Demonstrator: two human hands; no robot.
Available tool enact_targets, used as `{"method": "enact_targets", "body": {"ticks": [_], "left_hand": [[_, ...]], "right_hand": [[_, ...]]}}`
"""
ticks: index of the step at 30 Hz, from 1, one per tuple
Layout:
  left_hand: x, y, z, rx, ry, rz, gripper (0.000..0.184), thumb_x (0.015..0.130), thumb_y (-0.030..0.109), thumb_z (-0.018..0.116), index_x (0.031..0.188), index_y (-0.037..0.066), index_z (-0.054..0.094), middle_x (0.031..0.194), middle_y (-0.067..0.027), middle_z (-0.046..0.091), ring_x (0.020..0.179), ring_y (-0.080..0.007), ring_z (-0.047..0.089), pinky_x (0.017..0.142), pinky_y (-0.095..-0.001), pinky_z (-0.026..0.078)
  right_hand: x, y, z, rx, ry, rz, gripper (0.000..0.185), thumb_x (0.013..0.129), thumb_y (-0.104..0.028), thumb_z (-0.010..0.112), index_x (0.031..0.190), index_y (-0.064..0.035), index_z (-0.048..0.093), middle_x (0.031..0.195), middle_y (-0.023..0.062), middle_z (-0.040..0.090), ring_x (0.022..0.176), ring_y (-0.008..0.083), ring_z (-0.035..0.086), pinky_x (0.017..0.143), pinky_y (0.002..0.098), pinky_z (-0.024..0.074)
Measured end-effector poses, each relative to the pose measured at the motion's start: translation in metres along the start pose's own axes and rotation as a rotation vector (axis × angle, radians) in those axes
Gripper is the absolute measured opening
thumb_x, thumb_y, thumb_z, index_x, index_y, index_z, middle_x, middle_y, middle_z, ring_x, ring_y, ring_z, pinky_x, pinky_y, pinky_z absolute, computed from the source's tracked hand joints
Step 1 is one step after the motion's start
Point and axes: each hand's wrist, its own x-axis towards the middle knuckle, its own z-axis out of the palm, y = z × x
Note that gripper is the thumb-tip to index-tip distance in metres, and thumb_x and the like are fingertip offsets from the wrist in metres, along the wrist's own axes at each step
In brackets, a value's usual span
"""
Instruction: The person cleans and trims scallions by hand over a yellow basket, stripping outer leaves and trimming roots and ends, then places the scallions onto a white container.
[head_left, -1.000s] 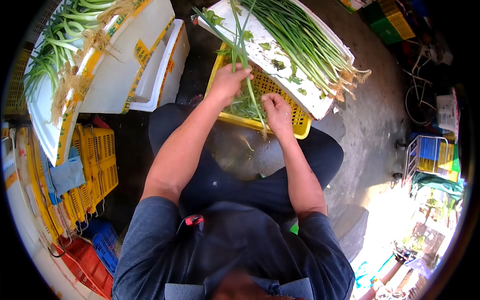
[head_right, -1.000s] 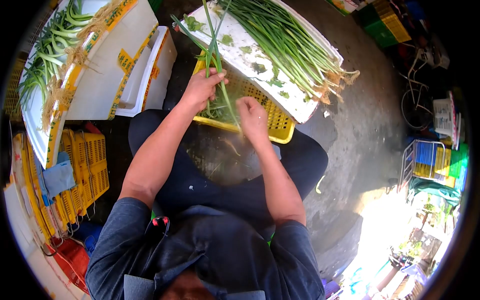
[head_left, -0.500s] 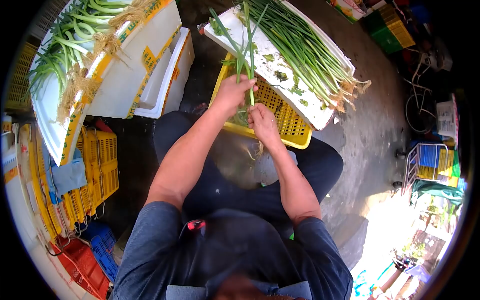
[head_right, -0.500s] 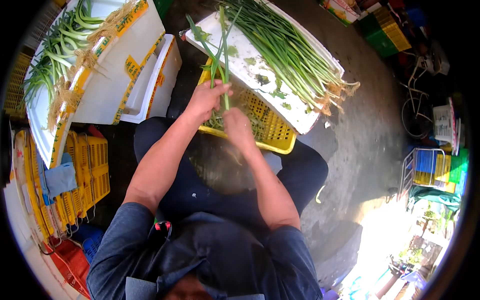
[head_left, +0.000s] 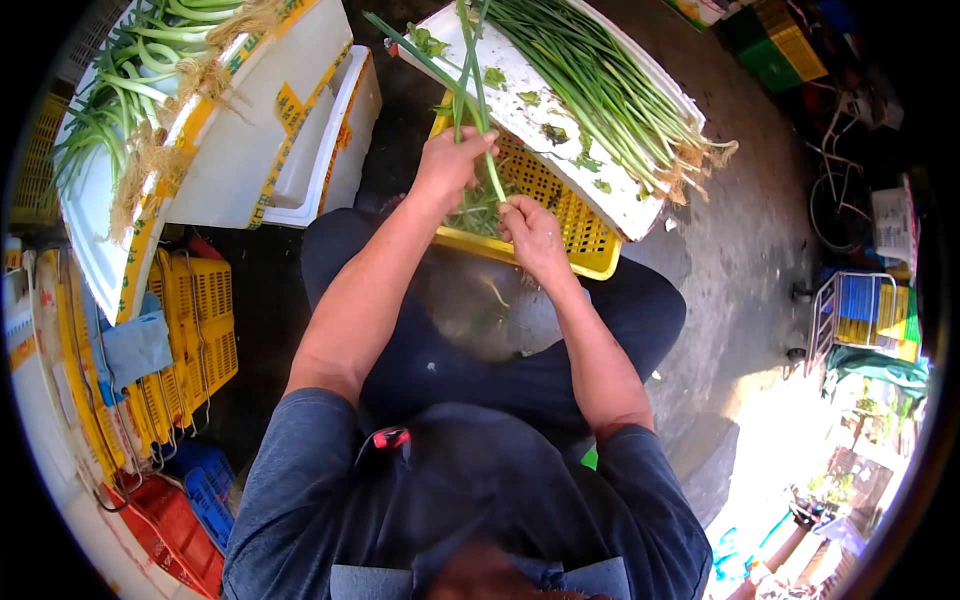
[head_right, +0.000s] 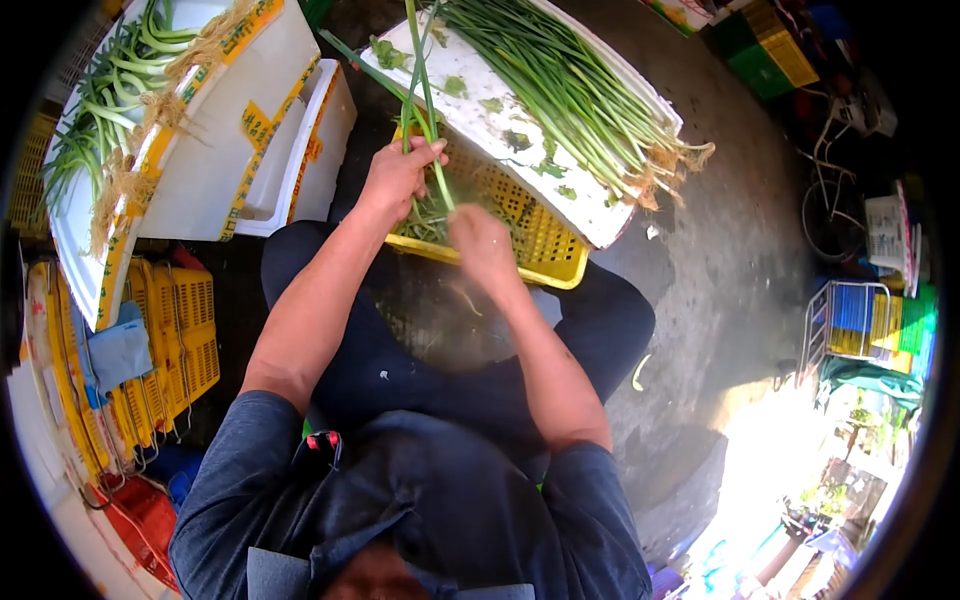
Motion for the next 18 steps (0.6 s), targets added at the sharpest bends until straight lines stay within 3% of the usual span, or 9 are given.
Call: {"method": "enact_targets", "body": {"ticks": [4,7,10,15,18], "left_hand": [[-0.002,0.003,0.001,-0.020,0.000,-0.004,0.027,0.088,0.020,0.076,0.100,0.003,0.060,0.083,-0.0049,0.068,0.050,-0.0069,0.045,0.042,-0.0241,0.033],[-0.005,0.003,0.001,0.000,-0.027,-0.004,0.025,0.088,0.021,0.075,0.099,0.003,0.061,0.084,-0.0047,0.068,0.050,-0.0069,0.045,0.042,-0.0239,0.033],[-0.006,0.002,0.002,0.023,-0.068,-0.011,0.025,0.090,0.021,0.074,0.101,0.002,0.062,0.085,-0.0049,0.069,0.049,-0.0067,0.045,0.043,-0.0237,0.034],[-0.005,0.004,0.004,0.002,-0.102,-0.035,0.028,0.090,0.022,0.074,0.103,0.003,0.058,0.090,-0.0109,0.070,0.044,-0.0054,0.039,0.043,-0.0226,0.034],[-0.007,0.005,0.005,-0.002,-0.094,-0.035,0.023,0.092,0.020,0.071,0.101,0.002,0.062,0.086,-0.0050,0.070,0.049,-0.0062,0.044,0.044,-0.0232,0.034]], "right_hand": [[0.009,-0.004,0.001,-0.014,0.073,-0.029,0.022,0.097,-0.018,0.057,0.097,0.0017,0.066,0.073,0.0048,0.063,0.064,0.0110,0.057,0.061,0.0259,0.0470],[0.008,-0.012,-0.007,-0.159,0.072,-0.231,0.023,0.096,-0.018,0.057,0.094,0.0023,0.068,0.072,0.0046,0.063,0.064,0.0109,0.056,0.060,0.0267,0.0451],[0.011,-0.012,-0.016,-0.235,-0.023,-0.216,0.024,0.095,-0.018,0.057,0.095,0.0025,0.068,0.071,0.0055,0.063,0.063,0.0116,0.056,0.059,0.0271,0.0434],[0.012,-0.006,-0.017,0.079,-0.086,0.035,0.022,0.094,-0.015,0.054,0.093,0.0017,0.069,0.071,0.0038,0.063,0.062,0.0102,0.056,0.059,0.0252,0.0439],[0.013,0.006,-0.016,0.268,-0.091,0.149,0.020,0.094,-0.014,0.054,0.091,0.0008,0.068,0.071,0.0017,0.063,0.063,0.0088,0.055,0.060,0.0244,0.0450]]}}
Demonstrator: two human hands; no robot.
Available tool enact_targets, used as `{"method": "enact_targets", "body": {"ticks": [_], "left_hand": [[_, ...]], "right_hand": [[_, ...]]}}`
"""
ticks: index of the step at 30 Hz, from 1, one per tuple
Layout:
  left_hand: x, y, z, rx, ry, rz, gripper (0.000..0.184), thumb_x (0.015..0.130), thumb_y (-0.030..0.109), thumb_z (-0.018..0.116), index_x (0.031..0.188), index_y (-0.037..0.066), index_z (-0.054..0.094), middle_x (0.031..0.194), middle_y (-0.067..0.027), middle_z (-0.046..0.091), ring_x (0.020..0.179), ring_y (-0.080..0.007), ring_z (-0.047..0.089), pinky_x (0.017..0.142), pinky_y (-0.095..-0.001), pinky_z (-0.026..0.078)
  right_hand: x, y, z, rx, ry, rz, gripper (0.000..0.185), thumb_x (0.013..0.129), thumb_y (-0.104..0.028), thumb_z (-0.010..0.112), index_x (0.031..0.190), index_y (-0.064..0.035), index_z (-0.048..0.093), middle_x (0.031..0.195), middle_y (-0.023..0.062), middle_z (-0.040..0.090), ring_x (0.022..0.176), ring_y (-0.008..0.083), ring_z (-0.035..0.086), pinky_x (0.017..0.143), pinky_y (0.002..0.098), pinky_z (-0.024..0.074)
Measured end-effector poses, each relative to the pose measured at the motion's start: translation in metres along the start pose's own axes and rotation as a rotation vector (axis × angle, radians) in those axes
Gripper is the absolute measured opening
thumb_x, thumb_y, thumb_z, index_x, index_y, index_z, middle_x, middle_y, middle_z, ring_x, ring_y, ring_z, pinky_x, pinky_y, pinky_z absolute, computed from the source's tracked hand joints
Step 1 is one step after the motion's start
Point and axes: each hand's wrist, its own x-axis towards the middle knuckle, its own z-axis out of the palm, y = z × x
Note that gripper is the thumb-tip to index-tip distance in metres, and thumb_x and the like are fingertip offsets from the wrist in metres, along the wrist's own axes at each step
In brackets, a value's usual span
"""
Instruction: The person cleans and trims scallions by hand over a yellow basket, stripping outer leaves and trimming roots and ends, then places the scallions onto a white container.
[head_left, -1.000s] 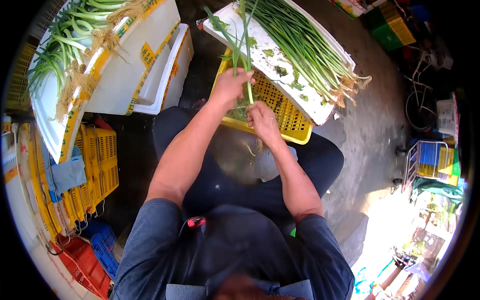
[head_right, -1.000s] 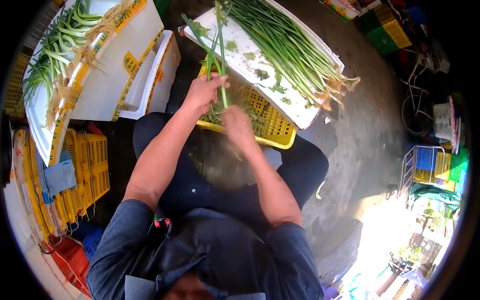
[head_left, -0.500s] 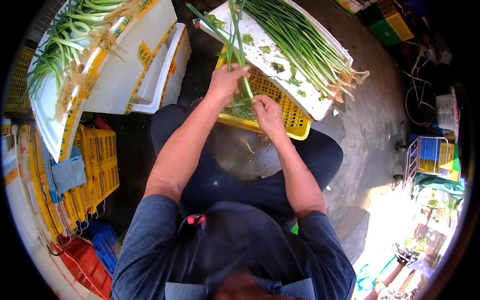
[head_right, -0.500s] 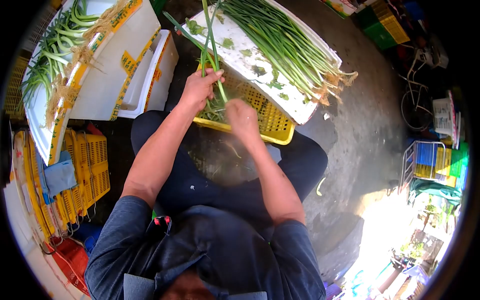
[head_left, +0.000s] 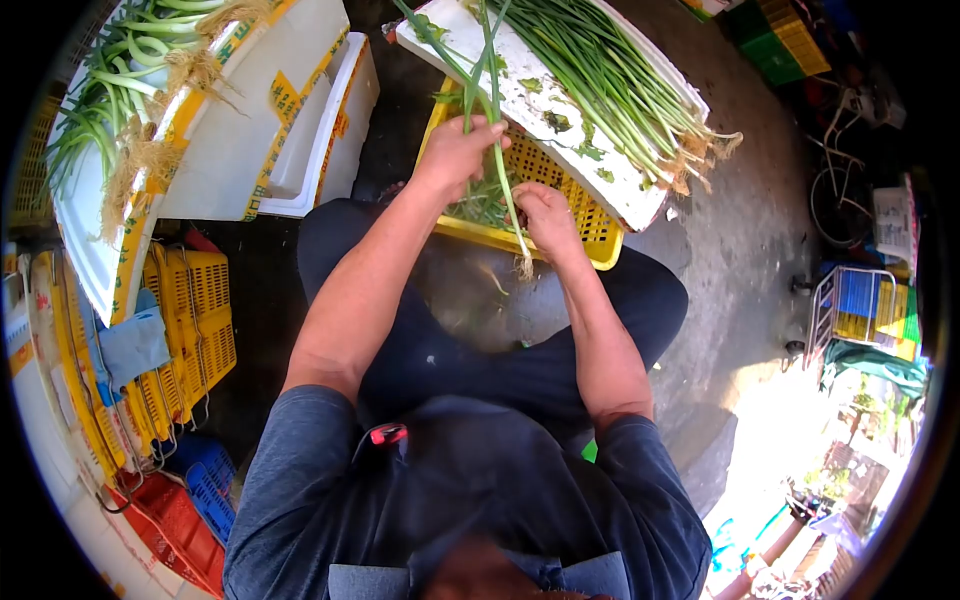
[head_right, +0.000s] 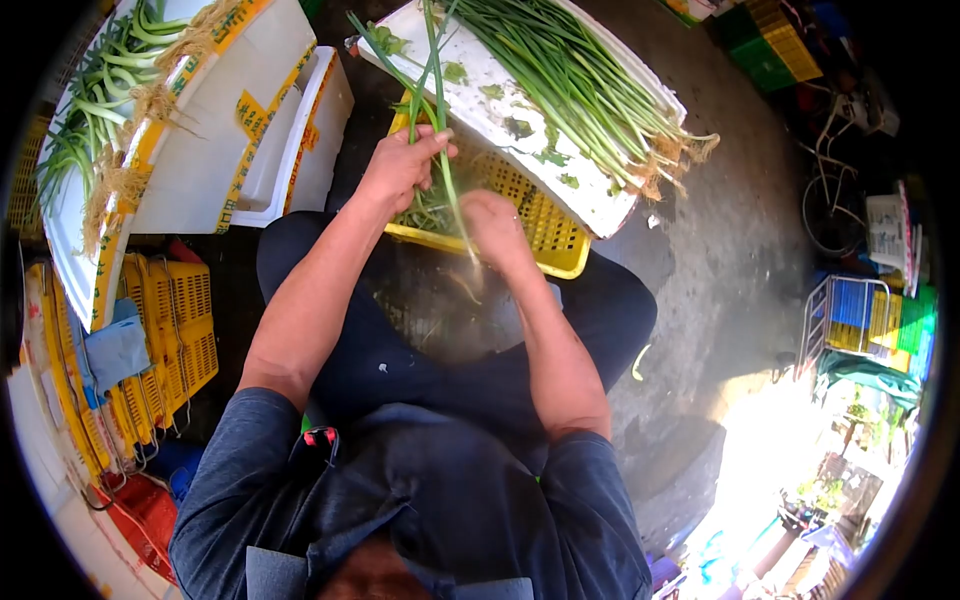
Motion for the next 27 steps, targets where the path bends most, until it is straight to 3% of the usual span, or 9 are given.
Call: {"method": "enact_targets", "body": {"ticks": [4,7,13,19,25,27], "left_hand": [[-0.001,0.002,0.001,-0.024,0.002,-0.008,0.023,0.091,0.020,0.072,0.100,0.002,0.062,0.086,-0.0052,0.070,0.050,-0.0063,0.045,0.044,-0.0229,0.035],[-0.002,0.002,0.001,-0.008,0.012,0.001,0.023,0.090,0.020,0.073,0.099,0.002,0.062,0.086,-0.0056,0.070,0.051,-0.0064,0.046,0.044,-0.0229,0.035],[-0.001,0.000,0.001,0.029,0.007,0.009,0.025,0.089,0.021,0.075,0.098,0.004,0.060,0.086,-0.0078,0.070,0.046,-0.0062,0.041,0.043,-0.0227,0.034],[0.000,-0.001,0.003,-0.008,-0.011,0.012,0.021,0.091,0.020,0.072,0.096,0.002,0.062,0.085,-0.0064,0.070,0.047,-0.0064,0.043,0.042,-0.0230,0.033],[0.001,-0.001,0.000,-0.109,-0.083,0.005,0.018,0.096,0.020,0.066,0.102,0.005,0.059,0.089,-0.0071,0.069,0.046,-0.0073,0.041,0.042,-0.0233,0.033],[0.003,0.000,-0.001,-0.122,-0.048,0.000,0.016,0.097,0.019,0.064,0.104,0.006,0.057,0.090,-0.0078,0.068,0.046,-0.0080,0.041,0.043,-0.0240,0.035]], "right_hand": [[-0.002,0.000,0.002,0.049,0.021,0.033,0.020,0.096,-0.014,0.054,0.093,0.0005,0.067,0.072,0.0005,0.062,0.063,0.0081,0.055,0.061,0.0238,0.0450],[-0.003,-0.008,0.005,-0.036,0.090,-0.101,0.023,0.093,-0.017,0.055,0.092,0.0015,0.069,0.079,0.0088,0.067,0.071,0.0176,0.061,0.068,0.0313,0.0494],[-0.003,-0.018,0.010,-0.357,0.127,-0.173,0.022,0.093,-0.016,0.056,0.091,0.0019,0.068,0.082,0.0187,0.068,0.074,0.0245,0.067,0.071,0.0350,0.0517],[0.000,-0.008,0.008,-0.247,0.138,-0.100,0.022,0.093,-0.016,0.054,0.093,0.0021,0.067,0.078,0.0161,0.066,0.072,0.0230,0.065,0.070,0.0361,0.0514],[-0.002,-0.009,0.016,0.200,0.157,0.111,0.019,0.098,-0.015,0.048,0.096,-0.0006,0.060,0.083,0.0051,0.062,0.066,0.0135,0.060,0.063,0.0284,0.0543],[-0.002,-0.002,0.013,0.311,0.218,0.124,0.017,0.099,-0.014,0.048,0.098,-0.0013,0.059,0.086,0.0078,0.063,0.072,0.0169,0.062,0.068,0.0305,0.0553]]}}
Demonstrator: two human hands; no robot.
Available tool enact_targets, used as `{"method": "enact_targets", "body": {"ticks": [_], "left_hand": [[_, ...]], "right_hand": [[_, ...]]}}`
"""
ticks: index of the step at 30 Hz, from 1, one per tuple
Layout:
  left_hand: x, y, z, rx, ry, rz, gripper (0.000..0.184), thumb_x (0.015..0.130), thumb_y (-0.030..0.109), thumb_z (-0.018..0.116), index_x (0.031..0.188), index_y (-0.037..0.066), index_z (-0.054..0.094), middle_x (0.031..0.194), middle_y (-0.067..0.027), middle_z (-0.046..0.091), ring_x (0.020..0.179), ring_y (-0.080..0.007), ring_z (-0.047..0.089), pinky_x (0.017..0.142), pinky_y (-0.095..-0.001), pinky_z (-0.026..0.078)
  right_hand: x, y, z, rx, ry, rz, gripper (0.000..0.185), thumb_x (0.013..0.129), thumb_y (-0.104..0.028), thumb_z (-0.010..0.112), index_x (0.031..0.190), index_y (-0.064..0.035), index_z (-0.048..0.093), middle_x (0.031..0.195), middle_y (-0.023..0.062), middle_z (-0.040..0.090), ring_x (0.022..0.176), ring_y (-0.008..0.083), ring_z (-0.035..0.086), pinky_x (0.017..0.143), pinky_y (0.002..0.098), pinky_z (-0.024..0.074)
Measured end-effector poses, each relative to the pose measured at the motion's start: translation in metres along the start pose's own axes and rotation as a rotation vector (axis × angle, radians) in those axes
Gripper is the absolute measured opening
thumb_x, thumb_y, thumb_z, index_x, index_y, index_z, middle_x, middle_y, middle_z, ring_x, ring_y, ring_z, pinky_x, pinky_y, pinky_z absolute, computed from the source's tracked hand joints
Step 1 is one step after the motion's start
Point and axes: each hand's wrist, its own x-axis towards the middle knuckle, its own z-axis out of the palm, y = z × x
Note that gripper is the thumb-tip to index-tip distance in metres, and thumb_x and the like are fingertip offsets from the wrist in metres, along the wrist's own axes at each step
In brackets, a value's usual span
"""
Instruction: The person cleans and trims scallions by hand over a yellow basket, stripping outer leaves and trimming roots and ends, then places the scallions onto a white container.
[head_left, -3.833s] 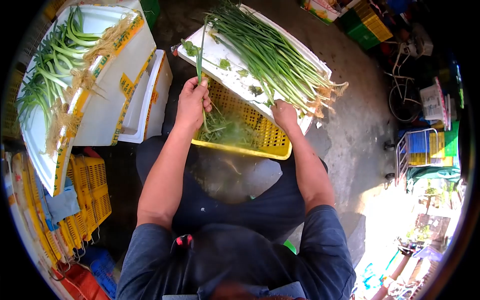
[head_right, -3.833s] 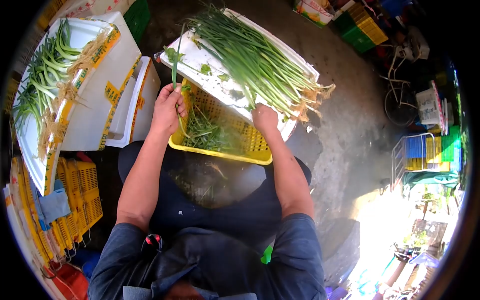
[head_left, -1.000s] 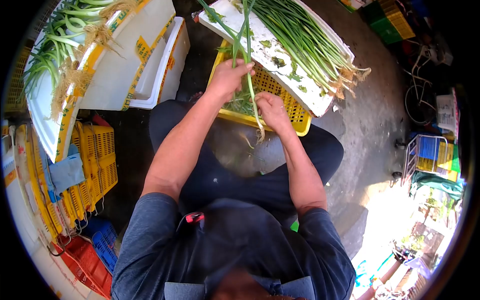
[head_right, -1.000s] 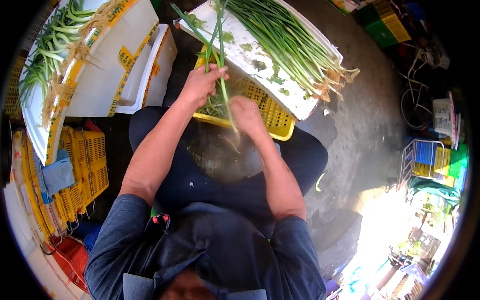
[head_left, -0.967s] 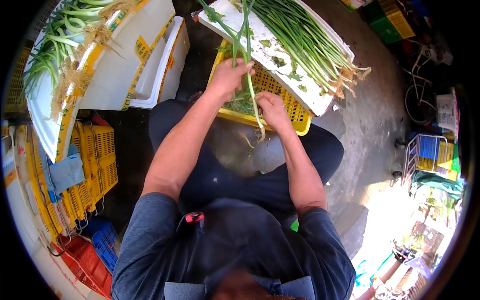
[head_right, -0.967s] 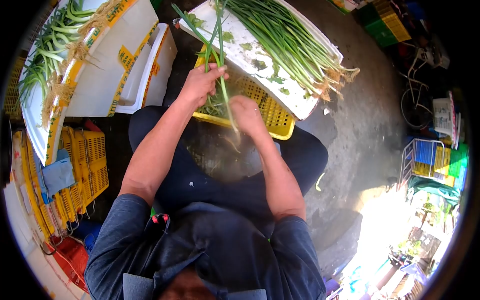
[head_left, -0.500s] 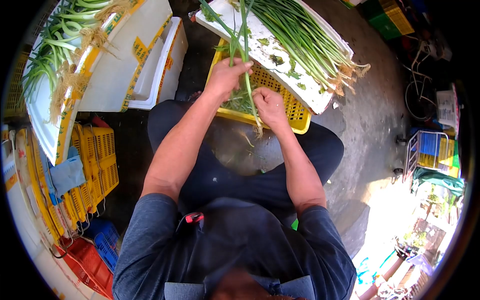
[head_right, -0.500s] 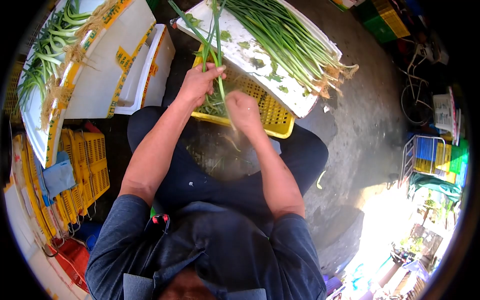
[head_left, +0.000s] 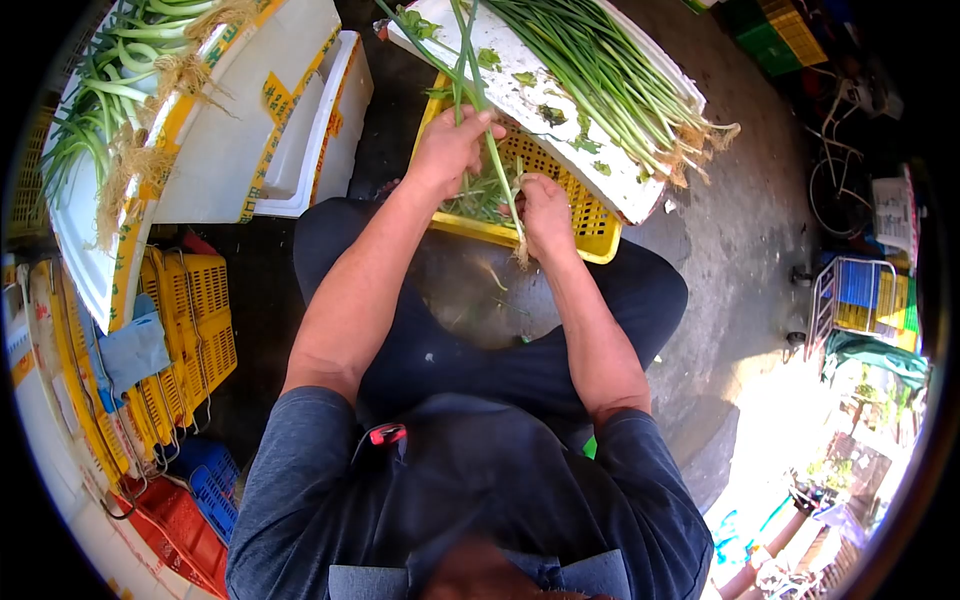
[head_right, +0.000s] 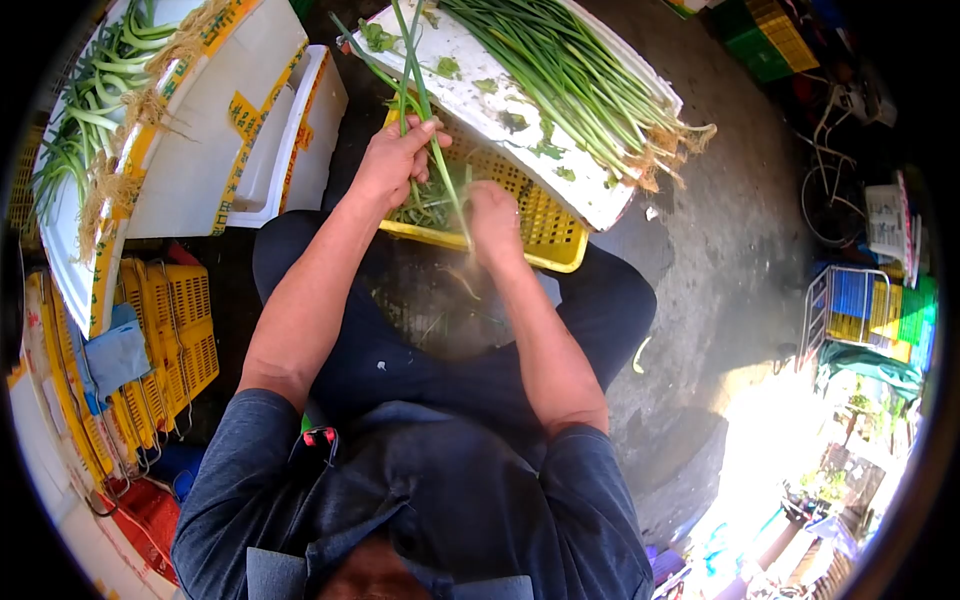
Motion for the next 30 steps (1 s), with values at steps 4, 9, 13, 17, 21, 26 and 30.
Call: {"method": "enact_targets", "body": {"ticks": [4,9,13,17,21,26,30], "left_hand": [[0.004,-0.002,-0.007,-0.025,0.105,0.024,0.015,0.098,0.018,0.062,0.102,0.006,0.054,0.088,-0.0100,0.067,0.049,-0.0094,0.045,0.045,-0.0274,0.039],[0.007,0.001,-0.014,-0.120,0.136,0.057,0.014,0.099,0.016,0.060,0.099,0.006,0.050,0.086,-0.0113,0.065,0.051,-0.0109,0.048,0.046,-0.0306,0.044],[0.011,0.005,-0.021,-0.142,0.240,0.079,0.014,0.099,0.015,0.059,0.097,0.007,0.048,0.086,-0.0111,0.064,0.052,-0.0113,0.049,0.048,-0.0320,0.048],[0.014,0.006,-0.027,-0.128,0.312,0.126,0.014,0.099,0.015,0.060,0.099,0.006,0.050,0.086,-0.0093,0.064,0.055,-0.0109,0.052,0.051,-0.0316,0.051],[0.013,0.008,-0.027,-0.094,0.295,0.133,0.018,0.098,0.016,0.063,0.099,0.005,0.049,0.086,-0.0096,0.063,0.053,-0.0107,0.053,0.048,-0.0305,0.052],[0.009,0.006,-0.021,-0.058,0.225,0.116,0.020,0.096,0.019,0.066,0.092,0.005,0.053,0.083,-0.0081,0.063,0.054,-0.0094,0.053,0.049,-0.0296,0.052],[0.010,0.006,-0.022,-0.053,0.217,0.114,0.021,0.095,0.021,0.069,0.091,0.006,0.055,0.082,-0.0070,0.064,0.053,-0.0091,0.052,0.050,-0.0296,0.051]], "right_hand": [[-0.008,-0.011,-0.002,0.346,0.010,-0.061,0.015,0.102,-0.015,0.048,0.099,-0.0029,0.057,0.091,0.0126,0.065,0.084,0.0222,0.065,0.079,0.0355,0.0559],[-0.044,-0.034,-0.005,0.549,-0.163,-0.138,0.015,0.105,-0.015,0.048,0.096,-0.0052,0.057,0.090,0.0080,0.063,0.084,0.0165,0.057,0.087,0.0319,0.0459],[-0.063,-0.032,-0.022,0.598,-0.209,-0.157,0.014,0.103,-0.017,0.054,0.093,-0.0071,0.054,0.082,0.0041,0.055,0.080,0.0149,0.051,0.082,0.0324,0.0424],[-0.081,-0.049,-0.043,0.507,-0.173,-0.214,0.015,0.103,-0.017,0.055,0.093,-0.0063,0.055,0.079,0.0037,0.054,0.077,0.0152,0.052,0.078,0.0341,0.0450],[-0.070,-0.045,-0.064,0.188,0.012,-0.277,0.019,0.102,-0.020,0.057,0.102,-0.0013,0.063,0.081,0.0042,0.059,0.073,0.0139,0.054,0.083,0.0340,0.0488],[-0.026,-0.033,-0.069,-0.561,0.126,-0.286,0.032,0.097,-0.020,0.062,0.118,0.0034,0.065,0.094,0.0141,0.070,0.083,0.0187,0.065,0.082,0.0312,0.0510],[-0.021,-0.029,-0.048,-0.661,0.101,-0.413,0.033,0.095,-0.021,0.062,0.115,0.0045,0.066,0.097,0.0204,0.071,0.088,0.0267,0.069,0.079,0.0357,0.0520]]}}
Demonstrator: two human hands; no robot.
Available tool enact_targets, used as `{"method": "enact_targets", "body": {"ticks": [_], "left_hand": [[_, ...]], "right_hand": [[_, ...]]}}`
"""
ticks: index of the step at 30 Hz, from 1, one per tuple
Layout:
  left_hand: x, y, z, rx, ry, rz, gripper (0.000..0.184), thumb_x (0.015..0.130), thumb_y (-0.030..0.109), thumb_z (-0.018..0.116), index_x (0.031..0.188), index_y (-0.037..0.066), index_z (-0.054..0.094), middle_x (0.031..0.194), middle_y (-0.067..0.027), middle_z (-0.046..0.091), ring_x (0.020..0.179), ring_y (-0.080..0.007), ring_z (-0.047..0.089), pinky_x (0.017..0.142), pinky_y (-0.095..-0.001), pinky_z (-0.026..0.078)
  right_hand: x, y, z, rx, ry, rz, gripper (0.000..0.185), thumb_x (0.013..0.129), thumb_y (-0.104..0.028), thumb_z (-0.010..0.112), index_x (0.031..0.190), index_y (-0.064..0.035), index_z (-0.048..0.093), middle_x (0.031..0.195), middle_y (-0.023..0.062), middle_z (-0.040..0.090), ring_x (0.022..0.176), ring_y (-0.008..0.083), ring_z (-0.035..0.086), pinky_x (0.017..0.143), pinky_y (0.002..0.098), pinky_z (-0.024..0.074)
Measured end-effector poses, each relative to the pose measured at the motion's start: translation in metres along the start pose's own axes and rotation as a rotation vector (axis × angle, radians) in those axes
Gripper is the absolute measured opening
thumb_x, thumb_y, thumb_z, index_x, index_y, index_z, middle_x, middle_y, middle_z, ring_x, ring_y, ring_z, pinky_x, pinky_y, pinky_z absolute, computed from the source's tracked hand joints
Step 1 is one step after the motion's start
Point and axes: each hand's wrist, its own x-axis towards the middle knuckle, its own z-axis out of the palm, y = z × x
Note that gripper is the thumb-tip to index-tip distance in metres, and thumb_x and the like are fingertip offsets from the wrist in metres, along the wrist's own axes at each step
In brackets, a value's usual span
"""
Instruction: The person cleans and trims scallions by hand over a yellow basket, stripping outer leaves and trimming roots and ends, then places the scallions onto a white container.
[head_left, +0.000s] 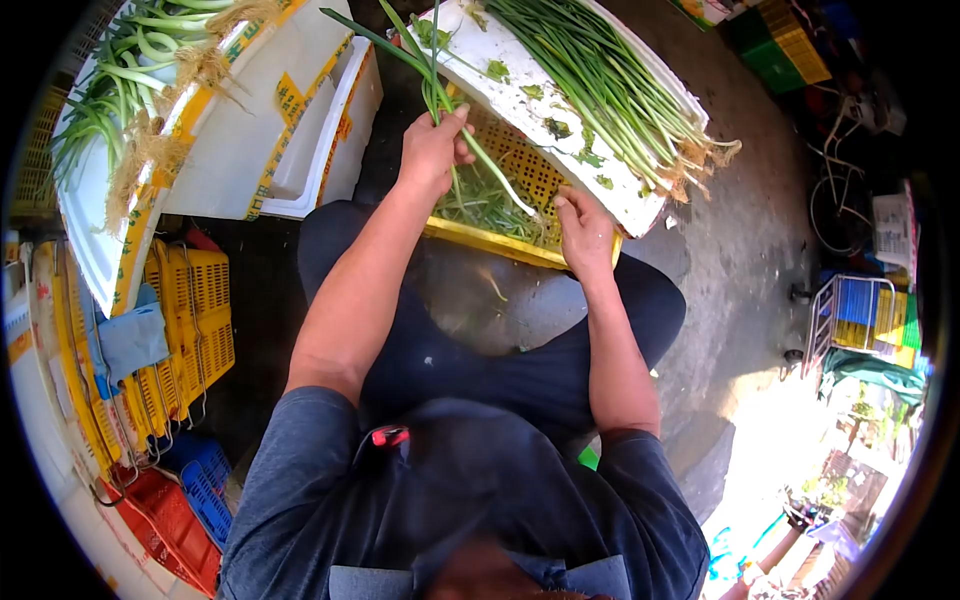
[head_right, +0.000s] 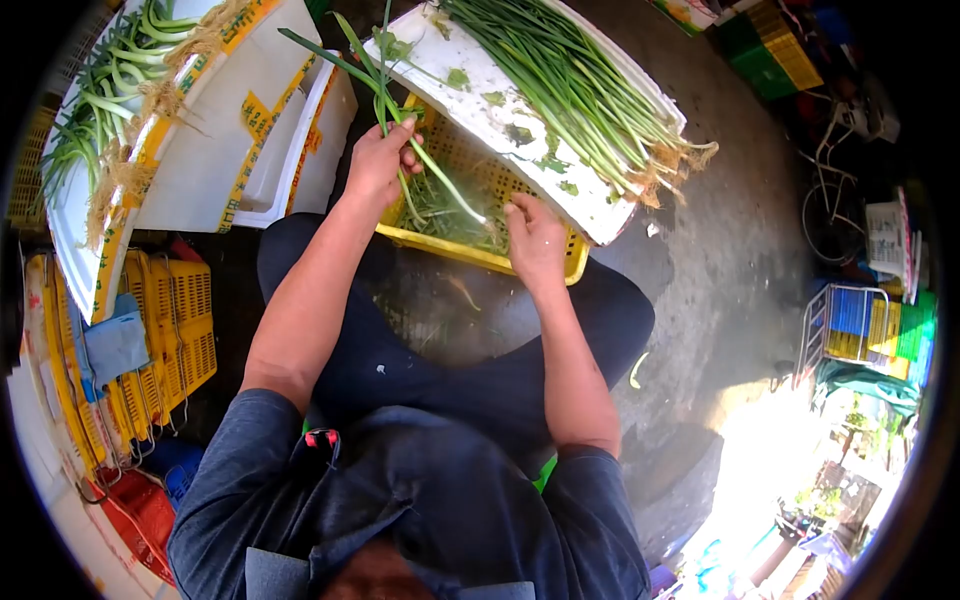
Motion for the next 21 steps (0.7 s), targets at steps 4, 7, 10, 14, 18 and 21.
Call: {"method": "enact_targets", "body": {"ticks": [4,7,10,14,18,21], "left_hand": [[0.000,-0.005,0.004,-0.007,-0.033,-0.027,0.021,0.094,0.023,0.070,0.090,0.007,0.055,0.082,-0.0065,0.064,0.053,-0.0091,0.052,0.050,-0.0291,0.050],[-0.005,-0.005,0.007,-0.059,-0.032,-0.078,0.021,0.095,0.022,0.068,0.097,0.006,0.056,0.081,-0.0061,0.063,0.054,-0.0094,0.051,0.049,-0.0286,0.048],[-0.002,-0.012,0.002,0.022,-0.063,-0.047,0.019,0.097,0.022,0.066,0.102,0.007,0.055,0.080,-0.0046,0.061,0.057,-0.0112,0.052,0.052,-0.0292,0.047],[-0.011,-0.006,0.016,-0.080,-0.033,-0.148,0.017,0.097,0.021,0.065,0.099,0.010,0.053,0.078,-0.0036,0.059,0.059,-0.0149,0.055,0.052,-0.0304,0.048],[-0.014,-0.006,0.015,-0.018,-0.082,-0.156,0.018,0.097,0.021,0.064,0.100,0.009,0.051,0.080,-0.0043,0.057,0.058,-0.0153,0.055,0.052,-0.0307,0.048],[-0.015,-0.011,0.015,0.096,-0.106,-0.135,0.018,0.098,0.021,0.064,0.099,0.009,0.050,0.079,-0.0041,0.057,0.057,-0.0143,0.053,0.050,-0.0298,0.045]], "right_hand": [[-0.003,-0.033,0.023,-0.078,-0.154,-0.079,0.024,0.093,-0.017,0.062,0.107,0.0020,0.068,0.094,0.0220,0.070,0.087,0.0322,0.069,0.077,0.0377,0.0522],[0.002,-0.030,0.036,-0.100,-0.208,-0.134,0.019,0.093,-0.017,0.062,0.101,-0.0007,0.069,0.089,0.0230,0.067,0.083,0.0384,0.065,0.074,0.0427,0.0512],[-0.005,-0.032,0.042,-0.101,-0.293,-0.146,0.017,0.093,-0.017,0.061,0.097,-0.0015,0.067,0.085,0.0224,0.066,0.082,0.0407,0.063,0.072,0.0467,0.0499],[-0.010,-0.024,0.052,-0.229,-0.257,-0.303,0.015,0.094,-0.015,0.059,0.091,-0.0016,0.063,0.083,0.0230,0.064,0.078,0.0428,0.062,0.069,0.0499,0.0482],[-0.015,-0.001,0.060,-0.178,-0.166,-0.254,0.018,0.096,-0.016,0.056,0.091,0.0001,0.060,0.077,0.0230,0.062,0.070,0.0404,0.061,0.064,0.0466,0.0467],[0.002,0.012,0.052,-0.128,-0.050,-0.178,0.018,0.097,-0.016,0.056,0.096,0.0001,0.063,0.072,0.0183,0.062,0.064,0.0339,0.061,0.061,0.0396,0.0473]]}}
